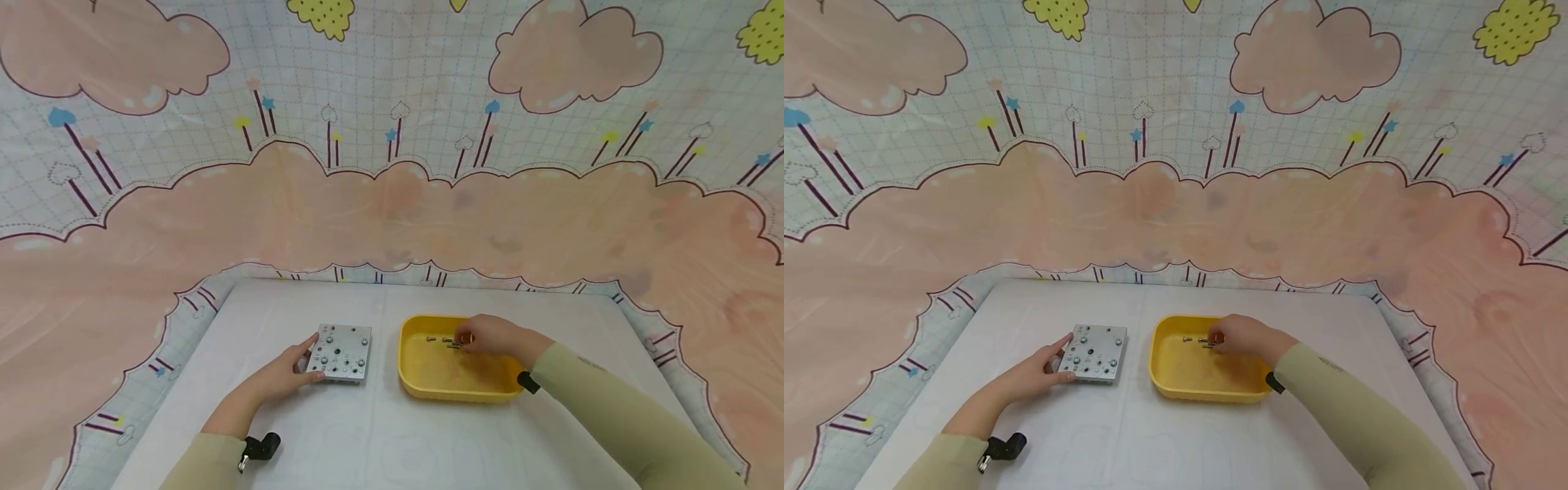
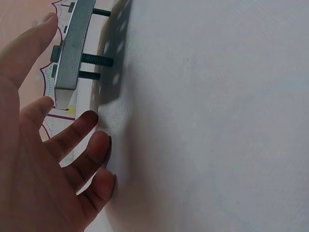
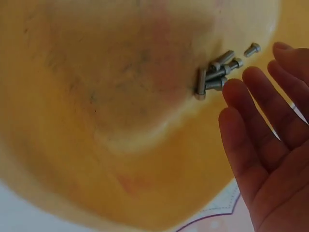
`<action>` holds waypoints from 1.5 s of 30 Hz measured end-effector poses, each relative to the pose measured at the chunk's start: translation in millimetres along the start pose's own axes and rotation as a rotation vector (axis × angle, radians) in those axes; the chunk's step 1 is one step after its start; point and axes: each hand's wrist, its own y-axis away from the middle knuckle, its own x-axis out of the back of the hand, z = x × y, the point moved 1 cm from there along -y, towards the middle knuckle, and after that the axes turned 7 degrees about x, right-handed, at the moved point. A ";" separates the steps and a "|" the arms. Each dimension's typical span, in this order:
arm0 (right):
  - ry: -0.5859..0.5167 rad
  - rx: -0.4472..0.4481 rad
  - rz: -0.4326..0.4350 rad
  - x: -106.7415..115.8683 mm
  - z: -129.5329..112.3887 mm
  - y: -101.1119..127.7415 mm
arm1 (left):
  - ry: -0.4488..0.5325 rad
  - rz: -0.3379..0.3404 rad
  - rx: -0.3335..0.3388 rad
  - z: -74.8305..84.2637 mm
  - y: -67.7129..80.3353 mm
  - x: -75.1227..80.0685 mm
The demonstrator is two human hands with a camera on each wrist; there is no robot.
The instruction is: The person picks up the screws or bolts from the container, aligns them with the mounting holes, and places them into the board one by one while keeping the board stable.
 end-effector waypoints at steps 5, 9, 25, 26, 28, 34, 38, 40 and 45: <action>-0.038 -0.035 -0.032 -0.3 1.9 -6.4 | 0.041 -0.032 0.009 -2.8 -2.5 4.1; -0.041 -0.044 -0.043 -2.2 4.5 -10.1 | 0.047 -0.042 0.010 -4.0 -3.0 5.5; 0.038 -0.039 -0.052 -14.9 15.8 -24.6 | 0.117 -0.097 0.015 -14.4 -7.2 10.8; 0.043 -0.038 -0.053 -14.9 16.3 -25.5 | 0.124 -0.106 0.011 -15.0 -7.4 11.7; 0.047 -0.039 -0.059 -15.2 16.7 -27.2 | 0.135 -0.122 0.006 -16.3 -7.5 13.6; 0.099 0.000 -0.069 -17.4 15.5 -31.2 | 0.175 -0.173 -0.004 -20.2 -7.8 18.1; 0.126 0.022 -0.067 -17.6 13.4 -32.1 | 0.212 -0.194 -0.007 -18.7 -7.7 20.9; 0.123 0.024 -0.067 -17.7 12.2 -32.2 | 0.220 -0.200 -0.004 -17.5 -7.3 21.8; 0.124 0.023 -0.063 -19.0 10.5 -32.4 | 0.203 -0.208 -0.010 -16.8 -7.4 22.5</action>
